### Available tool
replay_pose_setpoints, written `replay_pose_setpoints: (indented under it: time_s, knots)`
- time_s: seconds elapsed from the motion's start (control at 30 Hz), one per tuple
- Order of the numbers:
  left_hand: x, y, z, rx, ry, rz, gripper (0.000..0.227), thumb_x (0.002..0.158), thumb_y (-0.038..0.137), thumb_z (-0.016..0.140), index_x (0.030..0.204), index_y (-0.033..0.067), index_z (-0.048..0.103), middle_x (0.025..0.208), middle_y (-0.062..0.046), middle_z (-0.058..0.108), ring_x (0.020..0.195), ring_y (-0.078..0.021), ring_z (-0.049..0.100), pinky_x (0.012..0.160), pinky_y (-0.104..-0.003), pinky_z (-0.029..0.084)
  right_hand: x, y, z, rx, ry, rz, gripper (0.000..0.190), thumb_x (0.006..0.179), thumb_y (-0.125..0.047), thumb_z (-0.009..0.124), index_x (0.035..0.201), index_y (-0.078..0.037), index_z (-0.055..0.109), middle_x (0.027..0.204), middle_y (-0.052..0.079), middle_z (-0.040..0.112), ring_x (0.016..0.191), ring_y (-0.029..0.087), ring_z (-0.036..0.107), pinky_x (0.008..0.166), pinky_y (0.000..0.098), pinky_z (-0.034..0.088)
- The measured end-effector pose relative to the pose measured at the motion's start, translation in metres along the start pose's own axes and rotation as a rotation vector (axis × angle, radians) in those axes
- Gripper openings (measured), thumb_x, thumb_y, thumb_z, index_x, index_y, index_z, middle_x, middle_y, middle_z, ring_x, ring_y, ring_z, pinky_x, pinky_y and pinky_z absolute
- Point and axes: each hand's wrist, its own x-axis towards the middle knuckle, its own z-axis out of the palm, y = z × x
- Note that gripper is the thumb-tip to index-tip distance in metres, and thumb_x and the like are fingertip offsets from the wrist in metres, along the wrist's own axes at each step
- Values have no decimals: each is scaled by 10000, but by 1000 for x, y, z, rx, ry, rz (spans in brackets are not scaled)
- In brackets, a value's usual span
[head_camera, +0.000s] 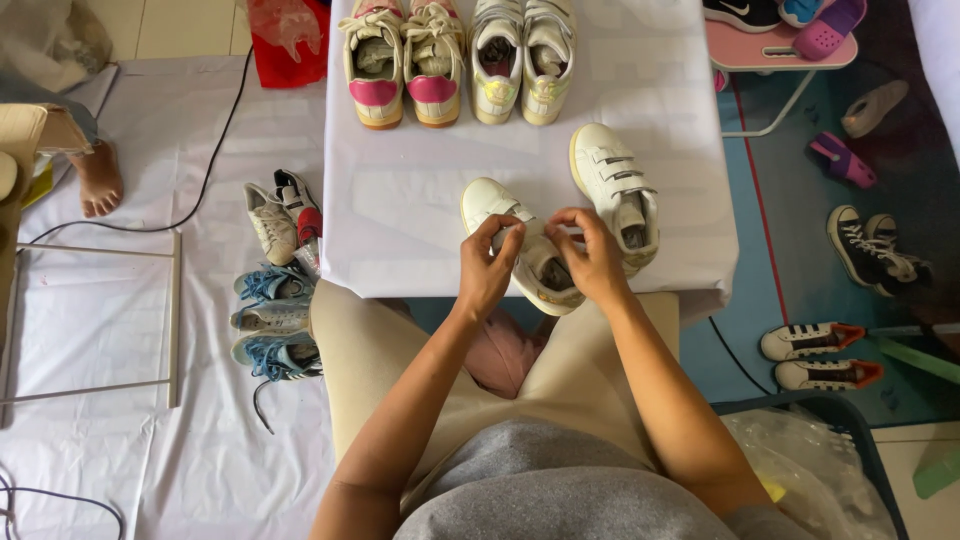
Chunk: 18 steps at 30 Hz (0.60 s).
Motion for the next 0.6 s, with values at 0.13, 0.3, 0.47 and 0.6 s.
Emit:
replay_pose_setpoints:
  time_s: [0.13,0.3,0.47,0.6]
  knots:
    - [-9,-9,-6,174,-3,122,159,996,253,635,1042,146,744,502,-13,605,462,-99,487,481,-255,417,-4,16,5,109,-101,148,267,955,-321,770,1116,-128,682,1055,92,733,1019,244,709,839,405,600]
    - [-19,-12,8,691,78,547,177,985,265,652,1155,251,698,696,49,576,682,-159,634,759,-310,451,-2,46,8,171,-86,74,160,1029,-130,636,1178,-99,687,936,144,697,928,196,654,803,427,568]
    - [-18,-21,11,799,112,624,218,953,408,687,1113,260,700,699,49,473,685,-168,581,740,-318,445,-5,16,-2,156,-76,34,150,1049,-162,639,1158,-107,726,822,51,663,831,106,571,752,348,548]
    - [-17,-26,9,786,104,623,223,925,468,704,1053,285,699,683,44,462,669,-179,589,733,-322,447,-4,-3,-9,123,-127,21,171,1055,-189,625,1142,-130,760,776,24,644,808,102,550,762,339,526]
